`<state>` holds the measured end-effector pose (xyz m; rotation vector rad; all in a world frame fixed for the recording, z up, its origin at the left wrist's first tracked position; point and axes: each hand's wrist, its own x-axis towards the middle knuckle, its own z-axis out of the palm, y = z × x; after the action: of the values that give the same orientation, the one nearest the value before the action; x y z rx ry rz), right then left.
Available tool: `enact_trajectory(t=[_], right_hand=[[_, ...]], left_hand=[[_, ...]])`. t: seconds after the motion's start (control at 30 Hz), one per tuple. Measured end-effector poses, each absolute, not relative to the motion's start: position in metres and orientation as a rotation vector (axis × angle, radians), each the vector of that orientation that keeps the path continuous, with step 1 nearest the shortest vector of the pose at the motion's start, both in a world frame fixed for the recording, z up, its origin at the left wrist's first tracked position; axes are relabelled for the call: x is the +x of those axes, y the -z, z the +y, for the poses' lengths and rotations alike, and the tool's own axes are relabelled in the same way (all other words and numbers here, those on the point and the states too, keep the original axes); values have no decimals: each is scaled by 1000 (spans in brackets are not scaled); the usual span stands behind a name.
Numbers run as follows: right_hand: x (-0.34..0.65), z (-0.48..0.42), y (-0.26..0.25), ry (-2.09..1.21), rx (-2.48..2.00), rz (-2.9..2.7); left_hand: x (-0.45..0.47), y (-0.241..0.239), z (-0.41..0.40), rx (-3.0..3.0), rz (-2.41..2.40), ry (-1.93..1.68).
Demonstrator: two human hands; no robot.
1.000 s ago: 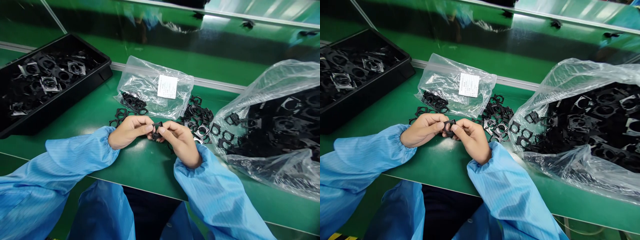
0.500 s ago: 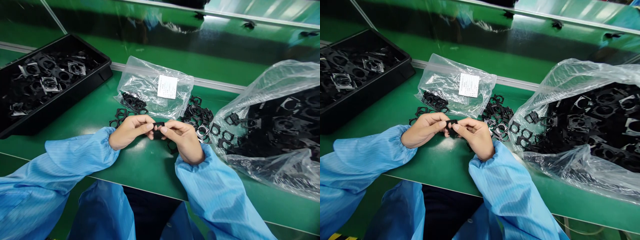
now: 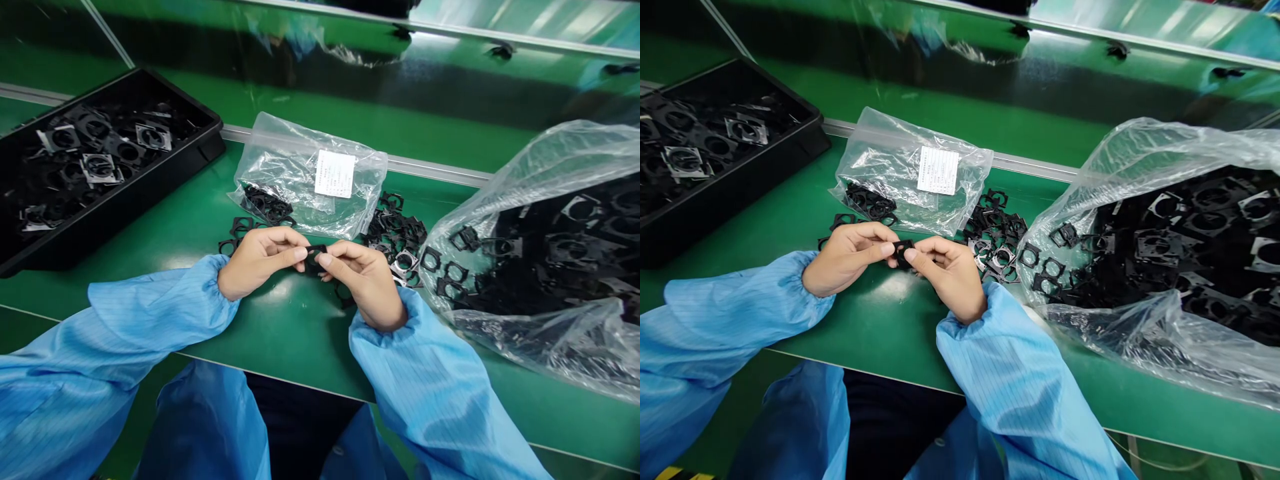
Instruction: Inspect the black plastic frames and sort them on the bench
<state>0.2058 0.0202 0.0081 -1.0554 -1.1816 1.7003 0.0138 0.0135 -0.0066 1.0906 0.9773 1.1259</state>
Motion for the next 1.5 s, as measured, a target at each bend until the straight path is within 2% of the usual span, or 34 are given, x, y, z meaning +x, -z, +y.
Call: enact_trajectory(t=[1.5], right_hand=[[205,18,-10,-1650,-1132,-1356]], left_hand=[[15,4,12,1082,995,-1084]])
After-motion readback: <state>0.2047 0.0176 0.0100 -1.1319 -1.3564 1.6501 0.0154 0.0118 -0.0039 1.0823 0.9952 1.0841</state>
